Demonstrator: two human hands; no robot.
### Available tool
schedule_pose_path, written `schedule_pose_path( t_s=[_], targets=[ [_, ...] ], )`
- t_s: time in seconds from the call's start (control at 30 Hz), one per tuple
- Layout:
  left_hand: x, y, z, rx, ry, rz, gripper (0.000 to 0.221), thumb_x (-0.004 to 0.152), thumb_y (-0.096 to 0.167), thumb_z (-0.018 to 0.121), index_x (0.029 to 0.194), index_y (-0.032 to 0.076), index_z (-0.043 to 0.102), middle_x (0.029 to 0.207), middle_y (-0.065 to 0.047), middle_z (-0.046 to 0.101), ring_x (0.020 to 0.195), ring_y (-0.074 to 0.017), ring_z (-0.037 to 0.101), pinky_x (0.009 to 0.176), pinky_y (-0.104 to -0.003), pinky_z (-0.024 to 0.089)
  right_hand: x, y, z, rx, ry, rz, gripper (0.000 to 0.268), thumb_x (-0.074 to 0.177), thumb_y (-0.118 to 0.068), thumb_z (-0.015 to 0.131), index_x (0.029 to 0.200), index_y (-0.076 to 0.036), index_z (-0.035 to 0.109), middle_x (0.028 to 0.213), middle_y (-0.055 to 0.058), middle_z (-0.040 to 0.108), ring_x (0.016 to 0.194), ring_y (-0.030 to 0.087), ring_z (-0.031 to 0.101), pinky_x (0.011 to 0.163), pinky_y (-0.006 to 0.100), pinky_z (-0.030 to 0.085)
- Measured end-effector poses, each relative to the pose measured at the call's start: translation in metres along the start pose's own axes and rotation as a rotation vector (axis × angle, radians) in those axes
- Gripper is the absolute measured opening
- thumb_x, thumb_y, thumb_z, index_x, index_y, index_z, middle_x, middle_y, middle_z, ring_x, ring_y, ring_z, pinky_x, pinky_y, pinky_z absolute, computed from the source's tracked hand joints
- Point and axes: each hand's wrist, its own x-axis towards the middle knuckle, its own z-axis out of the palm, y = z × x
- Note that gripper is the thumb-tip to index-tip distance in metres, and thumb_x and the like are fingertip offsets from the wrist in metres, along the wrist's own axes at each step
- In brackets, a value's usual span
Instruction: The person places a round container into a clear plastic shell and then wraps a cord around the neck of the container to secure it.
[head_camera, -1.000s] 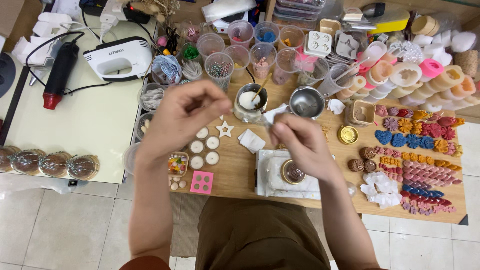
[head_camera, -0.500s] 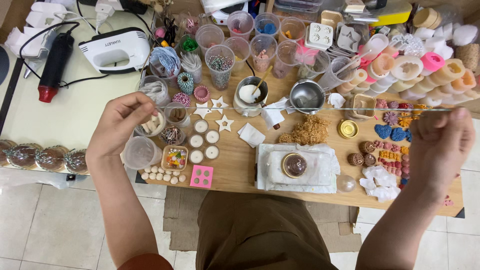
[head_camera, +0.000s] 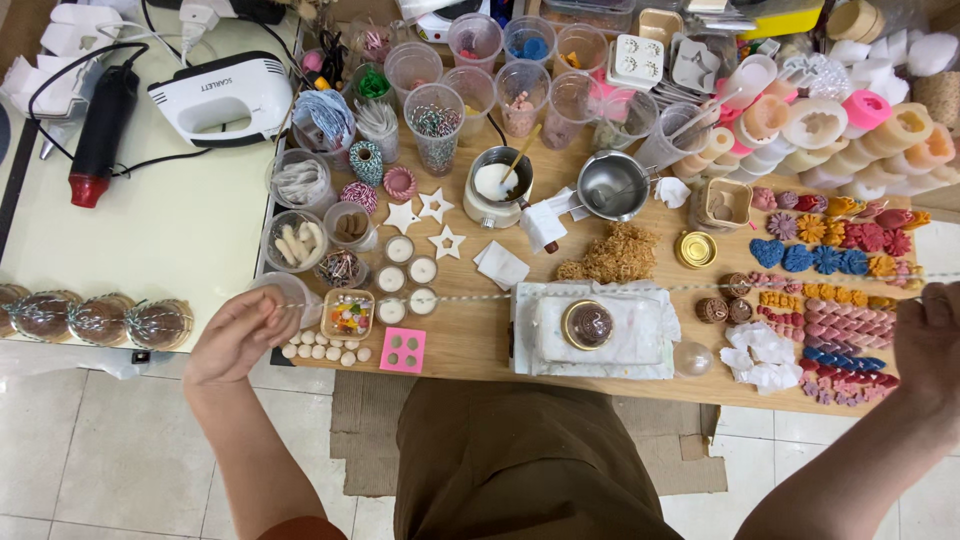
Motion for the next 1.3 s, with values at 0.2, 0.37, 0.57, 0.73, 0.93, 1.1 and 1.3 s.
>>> schedule_pose_path(
  t_s=[0.2, 0.37, 0.57, 0.73, 0.93, 1.1, 1.3],
  targets=[
    [0.059, -0.043, 0.080, -0.370, 0.274, -0.114, 0.018, 0.104, 0.021, 0.063, 0.111, 0.005, 0.068, 0.098, -0.005, 0.066, 0.088, -0.0176, 0.060, 0.077, -0.032, 0.053, -0.055, 0.056, 0.211, -0.227, -0.059, 0.359, 0.026, 0.117, -0.014, 0.061, 0.092, -0.010, 0.062, 0.074, -0.007, 0.053, 0.074, 0.005, 0.045, 0.073, 0.022, 0.036],
    [0.106, -0.058, 0.207, -0.389, 0.144, -0.257, 0.033, 0.100, 0.024, 0.063, 0.123, -0.001, 0.065, 0.120, -0.013, 0.074, 0.117, -0.0223, 0.069, 0.094, -0.035, 0.057, -0.111, 0.110, 0.326, -0.077, -0.394, 0.611, 0.027, 0.111, -0.023, 0.052, 0.107, -0.002, 0.070, 0.074, 0.001, 0.065, 0.060, 0.008, 0.050, 0.056, 0.021, 0.039],
    [0.118, -0.062, 0.278, -0.341, 0.009, -0.317, 0.032, 0.105, 0.024, 0.055, 0.124, 0.001, 0.065, 0.120, -0.015, 0.074, 0.113, -0.0234, 0.072, 0.095, -0.037, 0.058, -0.136, 0.127, 0.370, -0.086, -0.480, 0.714, 0.031, 0.111, -0.026, 0.053, 0.113, 0.002, 0.067, 0.077, 0.006, 0.069, 0.063, 0.010, 0.055, 0.058, 0.022, 0.046],
    [0.117, -0.068, 0.282, -0.249, 0.014, -0.314, 0.031, 0.105, 0.022, 0.055, 0.124, 0.000, 0.066, 0.114, -0.014, 0.075, 0.106, -0.0247, 0.074, 0.088, -0.036, 0.059, -0.133, 0.123, 0.368, -0.145, -0.437, 0.719, 0.033, 0.110, -0.027, 0.050, 0.113, 0.002, 0.066, 0.081, 0.009, 0.072, 0.064, 0.010, 0.057, 0.060, 0.023, 0.050],
    [0.118, -0.072, 0.286, -0.234, 0.006, -0.378, 0.031, 0.104, 0.023, 0.058, 0.120, -0.001, 0.068, 0.108, -0.014, 0.075, 0.099, -0.0233, 0.075, 0.085, -0.034, 0.060, -0.128, 0.129, 0.359, -0.130, -0.383, 0.670, 0.031, 0.111, -0.026, 0.050, 0.112, 0.001, 0.065, 0.084, 0.009, 0.073, 0.067, 0.010, 0.060, 0.062, 0.023, 0.051],
    [0.115, -0.072, 0.287, -0.226, 0.002, -0.426, 0.030, 0.104, 0.024, 0.060, 0.119, 0.000, 0.068, 0.100, -0.011, 0.075, 0.092, -0.0185, 0.074, 0.079, -0.030, 0.058, -0.127, 0.130, 0.355, -0.121, -0.356, 0.656, 0.030, 0.111, -0.025, 0.050, 0.113, 0.000, 0.065, 0.086, 0.008, 0.072, 0.069, 0.010, 0.061, 0.064, 0.023, 0.053],
    [0.109, -0.075, 0.287, -0.237, -0.071, -0.416, 0.024, 0.107, 0.025, 0.060, 0.105, 0.003, 0.068, 0.083, 0.000, 0.062, 0.076, -0.0093, 0.059, 0.068, -0.025, 0.050, -0.127, 0.132, 0.350, -0.128, -0.315, 0.669, 0.028, 0.110, -0.028, 0.051, 0.106, -0.004, 0.065, 0.081, 0.005, 0.068, 0.069, 0.010, 0.057, 0.067, 0.026, 0.050]
  ],
)
